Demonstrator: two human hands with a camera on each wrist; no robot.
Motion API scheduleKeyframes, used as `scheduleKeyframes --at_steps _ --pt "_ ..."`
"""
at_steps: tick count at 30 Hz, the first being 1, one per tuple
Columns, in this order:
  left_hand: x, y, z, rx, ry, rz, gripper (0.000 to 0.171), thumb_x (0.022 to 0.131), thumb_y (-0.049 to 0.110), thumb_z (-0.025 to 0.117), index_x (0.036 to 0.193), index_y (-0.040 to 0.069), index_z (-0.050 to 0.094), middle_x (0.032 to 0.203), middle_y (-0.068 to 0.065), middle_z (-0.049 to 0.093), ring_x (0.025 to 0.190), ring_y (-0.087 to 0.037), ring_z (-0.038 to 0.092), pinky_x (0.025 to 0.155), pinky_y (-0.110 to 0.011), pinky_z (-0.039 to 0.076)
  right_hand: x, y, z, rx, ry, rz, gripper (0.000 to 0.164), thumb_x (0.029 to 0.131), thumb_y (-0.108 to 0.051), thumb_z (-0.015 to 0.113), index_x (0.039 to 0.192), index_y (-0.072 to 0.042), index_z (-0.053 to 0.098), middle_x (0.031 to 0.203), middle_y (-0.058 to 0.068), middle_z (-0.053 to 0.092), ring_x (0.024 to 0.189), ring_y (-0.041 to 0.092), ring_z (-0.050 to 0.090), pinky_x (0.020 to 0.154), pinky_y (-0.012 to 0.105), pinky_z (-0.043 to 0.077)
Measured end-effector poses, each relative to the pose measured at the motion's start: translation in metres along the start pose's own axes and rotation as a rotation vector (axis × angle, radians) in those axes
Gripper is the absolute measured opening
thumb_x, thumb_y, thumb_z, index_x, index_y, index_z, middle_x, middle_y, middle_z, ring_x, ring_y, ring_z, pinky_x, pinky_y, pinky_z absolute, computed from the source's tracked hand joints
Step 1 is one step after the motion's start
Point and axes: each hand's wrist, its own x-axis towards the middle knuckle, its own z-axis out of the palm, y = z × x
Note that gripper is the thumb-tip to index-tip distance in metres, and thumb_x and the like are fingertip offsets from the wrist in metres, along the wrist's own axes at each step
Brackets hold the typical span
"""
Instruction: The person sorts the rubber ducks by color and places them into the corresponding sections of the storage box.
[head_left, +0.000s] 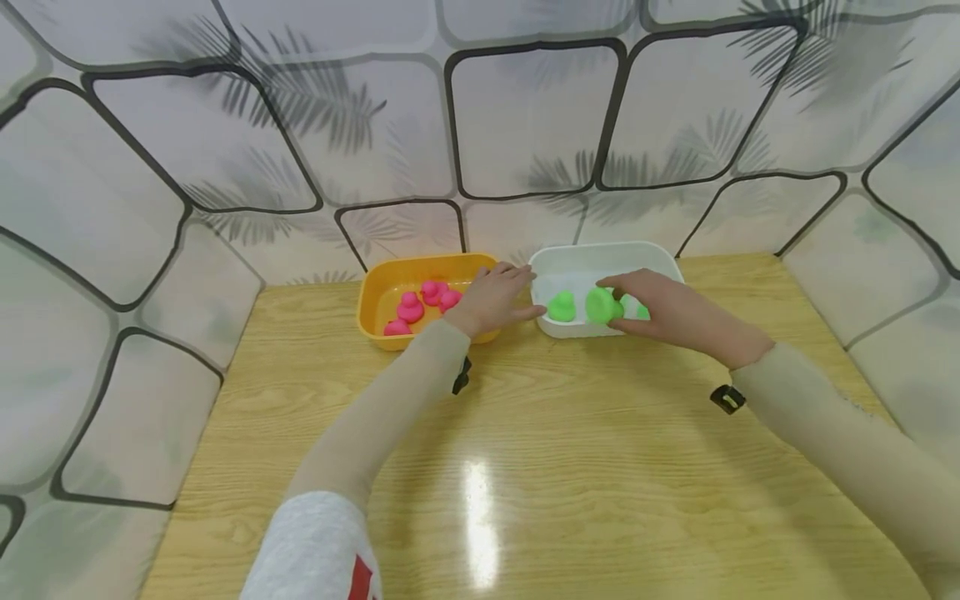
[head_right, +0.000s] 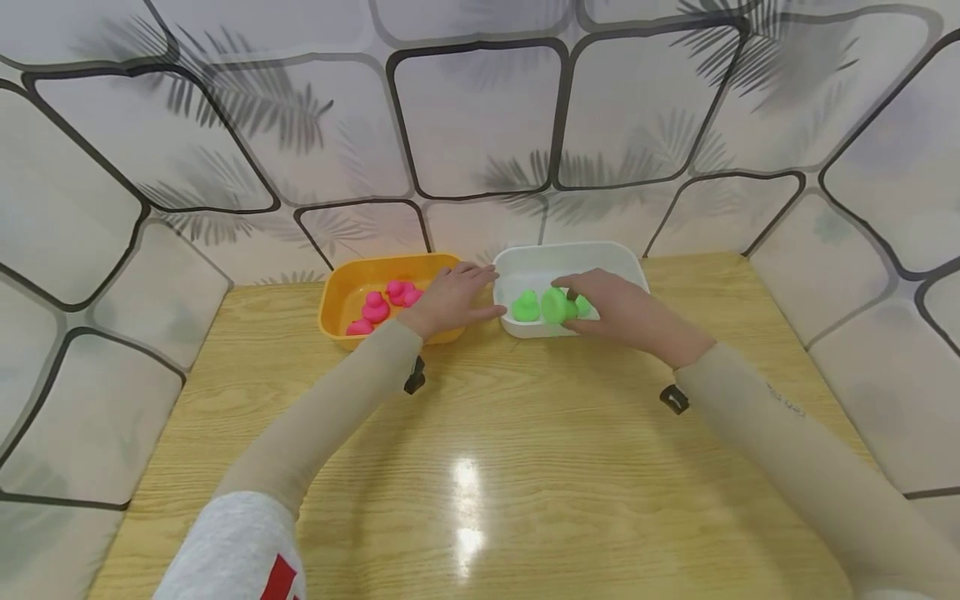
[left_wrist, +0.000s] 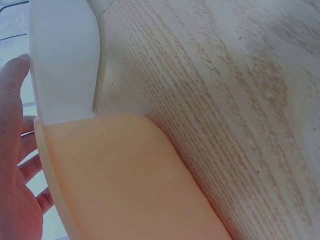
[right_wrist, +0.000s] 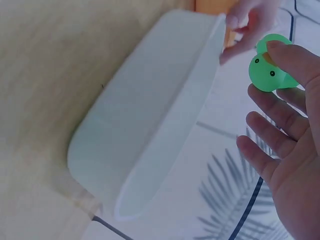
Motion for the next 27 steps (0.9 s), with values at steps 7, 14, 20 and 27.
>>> scheduleKeyframes --at_steps 7,14,20,27 --pt "0.001 -0.001 0.000 0.005 0.006 -0.002 0.077 0.102 0.064 0.052 0.159 0.014 0.043 0.166 -0.006 0.038 0.151 -0.029 0.035 0.119 -0.053 0.029 0.022 0.021 -0.011 -0.015 -0.011 0.078 0.057 0.089 -0.008 0.083 0.137 0.007 0.057 0.111 0.019 0.069 0.110 0.040 0.063 0.098 0.057 0.047" --pt "0.001 0.000 0.000 0.005 0.004 0.002 0.077 0.102 0.065 0.052 0.159 0.014 0.043 0.167 -0.006 0.038 0.150 -0.029 0.036 0.119 -0.053 0.030 0.039 0.037 -0.011 0.010 -0.081 0.198 0.058 0.095 -0.013 0.077 0.144 0.005 0.051 0.117 0.023 0.067 0.115 0.044 0.061 0.098 0.058 0.047" --pt "0.000 0.001 0.000 -0.005 0.001 0.005 0.077 0.102 0.065 0.053 0.159 0.015 0.044 0.166 -0.006 0.038 0.150 -0.028 0.036 0.121 -0.055 0.028 0.050 0.046 -0.010 0.020 -0.098 0.261 0.059 0.098 -0.016 0.074 0.147 0.005 0.048 0.120 0.026 0.066 0.119 0.046 0.059 0.101 0.060 0.045" --pt "-0.001 0.000 -0.001 -0.010 0.005 -0.001 0.077 0.101 0.064 0.054 0.159 0.015 0.043 0.167 -0.005 0.038 0.150 -0.028 0.036 0.121 -0.055 0.028 0.062 0.052 -0.010 0.041 -0.122 0.285 0.060 0.099 -0.017 0.072 0.147 0.006 0.047 0.123 0.028 0.065 0.120 0.046 0.059 0.103 0.061 0.044"
